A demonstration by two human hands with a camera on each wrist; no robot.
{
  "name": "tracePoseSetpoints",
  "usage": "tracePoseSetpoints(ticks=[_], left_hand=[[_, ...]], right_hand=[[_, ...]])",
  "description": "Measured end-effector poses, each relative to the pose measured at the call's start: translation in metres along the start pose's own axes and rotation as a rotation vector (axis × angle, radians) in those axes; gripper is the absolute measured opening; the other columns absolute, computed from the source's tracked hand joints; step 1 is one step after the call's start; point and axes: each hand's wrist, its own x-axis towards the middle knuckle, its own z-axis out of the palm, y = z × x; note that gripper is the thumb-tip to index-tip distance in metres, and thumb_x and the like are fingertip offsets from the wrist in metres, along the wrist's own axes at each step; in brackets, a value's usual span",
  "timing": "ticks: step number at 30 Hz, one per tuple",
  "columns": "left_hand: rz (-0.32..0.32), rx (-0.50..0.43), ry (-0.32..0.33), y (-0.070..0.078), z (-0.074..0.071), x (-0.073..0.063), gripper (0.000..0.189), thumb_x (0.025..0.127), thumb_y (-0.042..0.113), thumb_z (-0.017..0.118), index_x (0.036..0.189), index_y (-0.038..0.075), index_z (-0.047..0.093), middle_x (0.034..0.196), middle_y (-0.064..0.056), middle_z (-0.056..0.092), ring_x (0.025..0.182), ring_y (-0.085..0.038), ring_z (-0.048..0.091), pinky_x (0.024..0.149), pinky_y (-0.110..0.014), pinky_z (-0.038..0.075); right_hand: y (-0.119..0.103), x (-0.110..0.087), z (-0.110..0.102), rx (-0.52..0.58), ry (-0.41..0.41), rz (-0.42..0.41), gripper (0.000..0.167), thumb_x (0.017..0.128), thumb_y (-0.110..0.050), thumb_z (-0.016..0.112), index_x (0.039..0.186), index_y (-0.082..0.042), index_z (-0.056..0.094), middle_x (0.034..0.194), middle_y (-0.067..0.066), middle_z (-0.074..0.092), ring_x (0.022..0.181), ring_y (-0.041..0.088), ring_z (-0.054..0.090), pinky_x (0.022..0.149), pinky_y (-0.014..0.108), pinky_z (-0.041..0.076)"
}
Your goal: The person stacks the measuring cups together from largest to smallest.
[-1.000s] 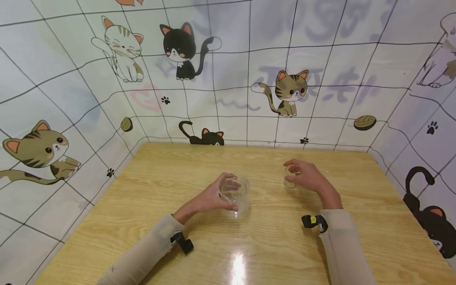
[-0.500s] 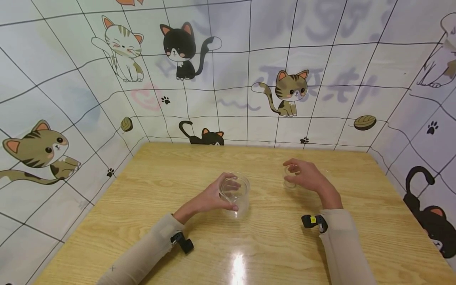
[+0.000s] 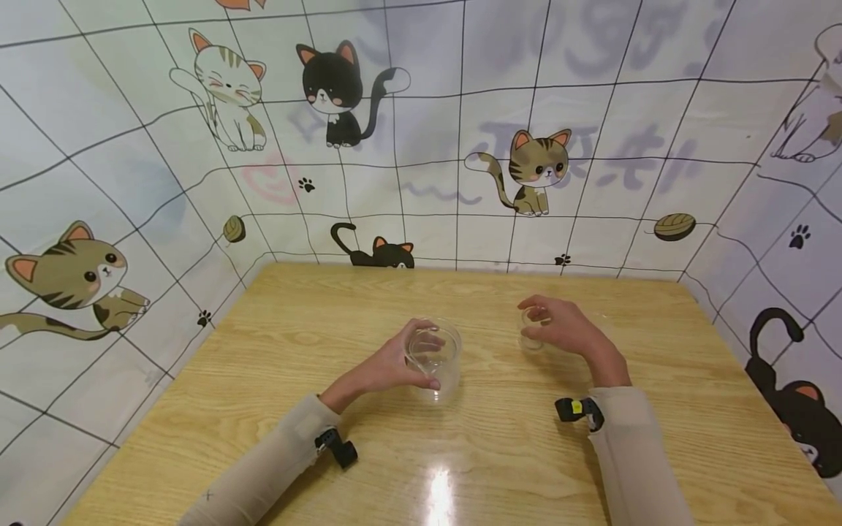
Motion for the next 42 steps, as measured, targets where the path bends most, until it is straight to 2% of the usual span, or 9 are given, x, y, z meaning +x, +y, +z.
tracePoseSetpoints(ticks=[6, 13, 23, 30, 42], left_hand=[[0.003, -0.004, -0.003, 0.001, 0.000, 0.000, 0.099, 0.079, 0.033, 0.092, 0.155, 0.018, 0.031, 0.150, -0.011, 0.055, 0.141, -0.026, 0.053, 0.110, -0.036, 0.050], [0.003, -0.007, 0.003, 0.002, 0.001, 0.001, 0.096, 0.080, 0.025, 0.091, 0.154, 0.017, 0.031, 0.150, -0.014, 0.055, 0.141, -0.029, 0.053, 0.112, -0.040, 0.049], [0.000, 0.000, 0.010, 0.001, 0.000, 0.001, 0.097, 0.079, 0.029, 0.092, 0.154, 0.019, 0.032, 0.149, -0.011, 0.056, 0.140, -0.024, 0.054, 0.108, -0.034, 0.051], [-0.009, -0.009, 0.010, 0.002, 0.001, 0.000, 0.094, 0.079, 0.028, 0.092, 0.152, 0.024, 0.034, 0.149, -0.011, 0.056, 0.140, -0.024, 0.054, 0.109, -0.034, 0.050], [-0.008, 0.006, 0.006, 0.004, 0.001, -0.001, 0.093, 0.080, 0.029, 0.091, 0.152, 0.023, 0.033, 0.149, -0.011, 0.056, 0.141, -0.026, 0.054, 0.108, -0.034, 0.051]], right_hand=[[0.002, 0.002, 0.002, 0.015, -0.006, -0.013, 0.047, 0.098, -0.017, 0.071, 0.139, 0.001, 0.057, 0.127, 0.025, 0.067, 0.121, 0.049, 0.064, 0.093, 0.059, 0.057], [0.001, 0.002, 0.003, 0.004, -0.015, -0.009, 0.047, 0.098, -0.019, 0.071, 0.139, -0.001, 0.057, 0.129, 0.024, 0.067, 0.123, 0.047, 0.063, 0.093, 0.058, 0.056], [-0.003, 0.001, 0.001, 0.035, -0.064, -0.003, 0.047, 0.097, -0.020, 0.071, 0.140, -0.004, 0.057, 0.139, 0.027, 0.062, 0.130, 0.047, 0.058, 0.097, 0.062, 0.053], [-0.004, 0.003, 0.005, 0.030, -0.071, -0.005, 0.048, 0.096, -0.020, 0.073, 0.139, -0.005, 0.058, 0.137, 0.026, 0.064, 0.129, 0.046, 0.059, 0.095, 0.058, 0.055], [-0.009, 0.005, 0.007, 0.029, -0.099, -0.019, 0.047, 0.095, -0.020, 0.074, 0.138, -0.005, 0.058, 0.136, 0.026, 0.065, 0.128, 0.045, 0.060, 0.093, 0.055, 0.056]])
